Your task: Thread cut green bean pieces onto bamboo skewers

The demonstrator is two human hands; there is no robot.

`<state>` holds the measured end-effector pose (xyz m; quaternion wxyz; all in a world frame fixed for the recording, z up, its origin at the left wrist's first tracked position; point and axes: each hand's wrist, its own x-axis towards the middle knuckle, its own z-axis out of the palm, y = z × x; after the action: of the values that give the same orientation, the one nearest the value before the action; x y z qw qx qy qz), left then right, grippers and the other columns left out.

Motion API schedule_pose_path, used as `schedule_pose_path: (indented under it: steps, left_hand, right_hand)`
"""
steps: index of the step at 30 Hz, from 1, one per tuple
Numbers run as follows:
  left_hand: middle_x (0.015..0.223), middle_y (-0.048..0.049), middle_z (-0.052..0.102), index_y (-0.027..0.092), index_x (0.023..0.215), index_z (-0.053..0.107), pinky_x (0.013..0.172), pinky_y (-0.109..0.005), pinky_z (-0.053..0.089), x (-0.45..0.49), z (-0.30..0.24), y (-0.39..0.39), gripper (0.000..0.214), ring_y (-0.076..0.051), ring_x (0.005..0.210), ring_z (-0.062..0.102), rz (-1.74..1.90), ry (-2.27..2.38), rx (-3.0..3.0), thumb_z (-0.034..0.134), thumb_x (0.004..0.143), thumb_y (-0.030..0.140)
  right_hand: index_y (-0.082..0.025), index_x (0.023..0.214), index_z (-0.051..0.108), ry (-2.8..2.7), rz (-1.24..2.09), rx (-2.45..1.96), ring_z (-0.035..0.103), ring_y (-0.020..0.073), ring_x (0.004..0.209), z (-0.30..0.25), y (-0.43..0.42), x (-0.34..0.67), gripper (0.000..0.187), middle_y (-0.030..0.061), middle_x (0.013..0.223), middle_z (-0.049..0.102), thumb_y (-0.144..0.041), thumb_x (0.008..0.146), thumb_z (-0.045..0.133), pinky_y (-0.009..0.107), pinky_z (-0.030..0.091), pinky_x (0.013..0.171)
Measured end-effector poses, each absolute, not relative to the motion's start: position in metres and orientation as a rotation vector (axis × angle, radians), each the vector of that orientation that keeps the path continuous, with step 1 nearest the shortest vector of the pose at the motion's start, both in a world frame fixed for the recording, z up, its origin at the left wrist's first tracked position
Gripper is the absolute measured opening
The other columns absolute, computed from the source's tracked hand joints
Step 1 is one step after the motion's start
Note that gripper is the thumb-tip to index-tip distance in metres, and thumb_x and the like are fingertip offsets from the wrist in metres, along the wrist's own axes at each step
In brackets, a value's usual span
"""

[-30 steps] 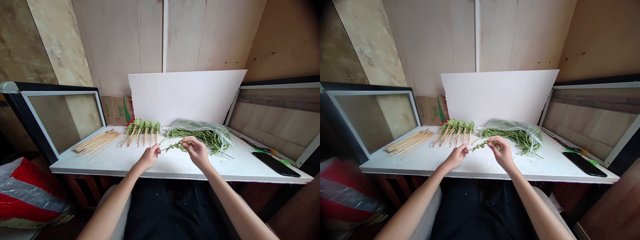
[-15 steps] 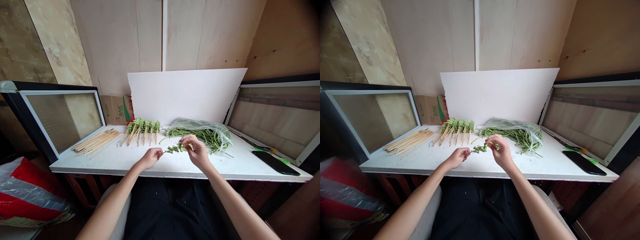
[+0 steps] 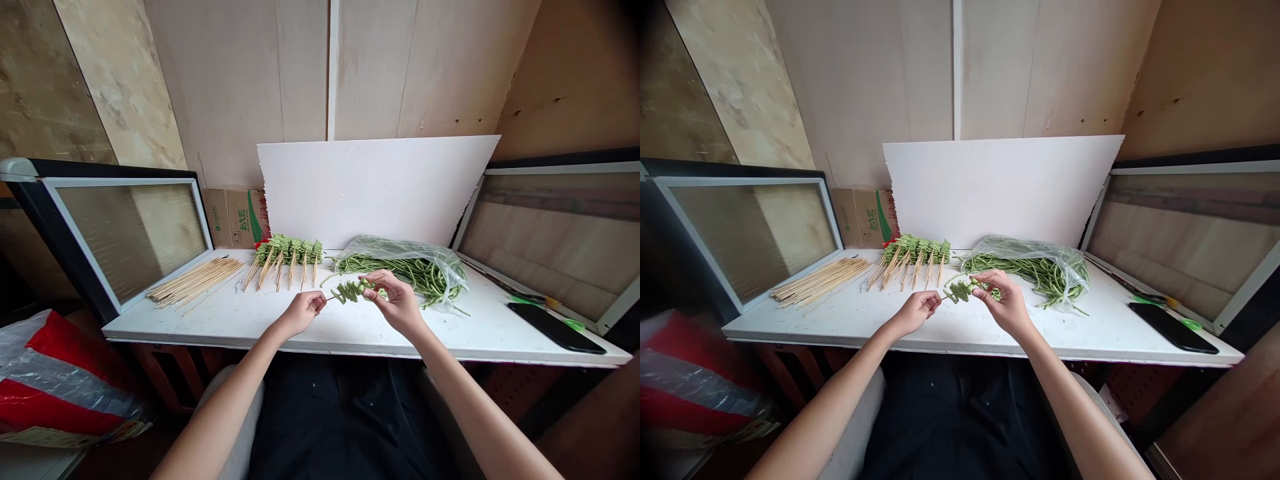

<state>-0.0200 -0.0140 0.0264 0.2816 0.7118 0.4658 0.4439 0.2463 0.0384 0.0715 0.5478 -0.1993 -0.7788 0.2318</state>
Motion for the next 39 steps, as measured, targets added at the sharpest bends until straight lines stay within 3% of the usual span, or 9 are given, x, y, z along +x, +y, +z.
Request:
schedule_pose_path:
  steps: [15,20,30,36,39]
  left_hand:
    - [0.072,0.0006,0.055,0.019,0.081,0.058,0.068,-0.024,0.040,-0.016,0.029,-0.018,0.021,-0.015,0.069,0.051,1.303,1.375,1.988,0.044,0.079,0.003]
    - [0.078,-0.0013,0.059,0.019,0.083,0.060,0.072,-0.024,0.042,-0.018,0.026,-0.016,0.023,-0.015,0.075,0.055,1.323,1.389,1.991,0.043,0.081,0.003]
    - [0.072,0.0002,0.055,0.019,0.079,0.056,0.068,-0.025,0.039,-0.018,0.021,-0.011,0.014,-0.014,0.069,0.050,1.309,1.339,1.949,0.047,0.083,0.008]
    - [0.072,-0.0006,0.057,0.018,0.079,0.057,0.068,-0.026,0.040,-0.015,0.019,-0.011,0.016,-0.014,0.070,0.050,1.289,1.295,1.931,0.049,0.092,0.019]
    - [0.072,-0.0012,0.058,0.018,0.078,0.058,0.067,-0.026,0.040,-0.013,0.021,-0.013,0.020,-0.015,0.069,0.051,1.282,1.295,1.909,0.049,0.095,0.023]
  right_hand:
    - [-0.024,0.091,0.070,-1.815,0.457,-0.674,0.061,0.0186,0.074,0.071,0.034,0.242,0.037,0.0082,0.101,0.072,-0.061,0.091,0.073,0.034,0.055,0.069]
    - [-0.023,0.091,0.071,-1.725,0.629,-0.688,0.061,0.0177,0.070,0.065,0.038,0.239,0.041,0.0077,0.101,0.072,-0.063,0.084,0.081,0.033,0.053,0.064]
    - [-0.024,0.094,0.081,-1.607,0.970,-0.582,0.072,0.0279,0.102,0.068,0.043,0.241,0.041,0.0107,0.112,0.078,-0.061,0.078,0.086,0.037,0.059,0.076]
    - [-0.025,0.098,0.081,-1.568,1.031,-0.583,0.072,0.0245,0.091,0.065,0.045,0.243,0.041,0.0099,0.114,0.080,-0.060,0.076,0.088,0.038,0.060,0.075]
    - [-0.025,0.096,0.081,-1.580,1.003,-0.595,0.074,0.0269,0.096,0.066,0.044,0.243,0.039,0.0108,0.114,0.080,-0.058,0.077,0.087,0.039,0.061,0.077]
